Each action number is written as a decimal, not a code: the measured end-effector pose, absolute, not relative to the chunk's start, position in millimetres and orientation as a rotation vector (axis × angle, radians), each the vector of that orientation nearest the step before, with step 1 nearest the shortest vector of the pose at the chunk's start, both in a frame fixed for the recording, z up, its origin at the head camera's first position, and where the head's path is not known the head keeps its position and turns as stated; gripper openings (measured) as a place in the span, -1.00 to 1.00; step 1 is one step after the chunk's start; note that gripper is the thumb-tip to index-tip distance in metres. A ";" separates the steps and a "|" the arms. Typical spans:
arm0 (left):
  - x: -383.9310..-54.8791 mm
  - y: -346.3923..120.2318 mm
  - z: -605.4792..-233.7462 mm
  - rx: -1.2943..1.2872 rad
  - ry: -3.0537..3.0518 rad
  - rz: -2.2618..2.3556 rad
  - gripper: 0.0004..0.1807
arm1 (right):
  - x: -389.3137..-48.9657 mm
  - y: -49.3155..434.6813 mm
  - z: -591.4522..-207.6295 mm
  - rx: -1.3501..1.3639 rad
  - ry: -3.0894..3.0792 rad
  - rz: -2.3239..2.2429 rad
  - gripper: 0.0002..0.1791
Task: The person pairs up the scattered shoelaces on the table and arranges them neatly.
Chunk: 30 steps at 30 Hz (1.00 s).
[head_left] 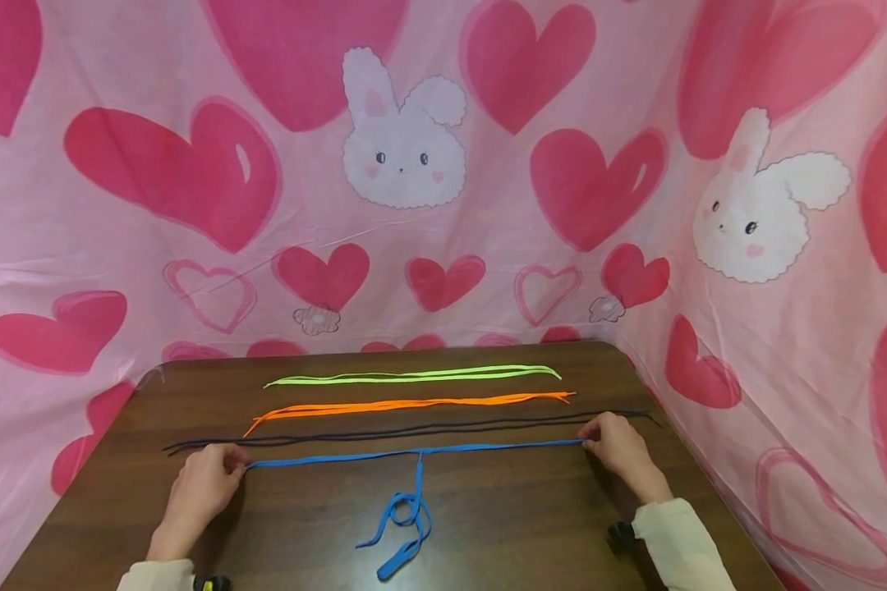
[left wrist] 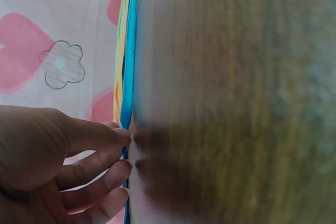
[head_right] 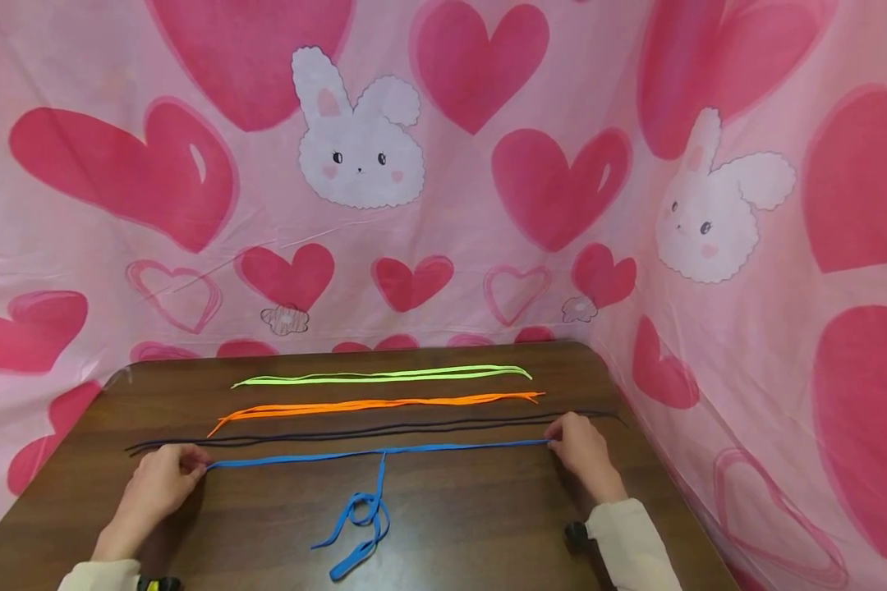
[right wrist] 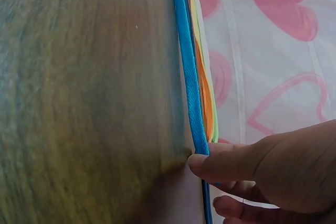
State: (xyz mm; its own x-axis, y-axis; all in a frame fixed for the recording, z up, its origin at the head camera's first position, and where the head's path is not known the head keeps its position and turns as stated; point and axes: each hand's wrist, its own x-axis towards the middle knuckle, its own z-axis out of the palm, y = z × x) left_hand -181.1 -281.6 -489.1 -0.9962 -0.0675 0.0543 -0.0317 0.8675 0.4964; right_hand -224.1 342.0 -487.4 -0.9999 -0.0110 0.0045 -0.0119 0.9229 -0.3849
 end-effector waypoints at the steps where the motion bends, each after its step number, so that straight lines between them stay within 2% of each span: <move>1: -181.9 -281.4 -489.0 0.077 -2.967 -0.791 -0.91 | -224.0 342.1 -487.4 0.022 -3.077 0.614 -0.90; 30: -185.3 -277.7 -493.0 0.067 -2.967 -0.787 -0.89 | -221.6 345.3 -493.9 0.031 -3.037 0.613 -0.86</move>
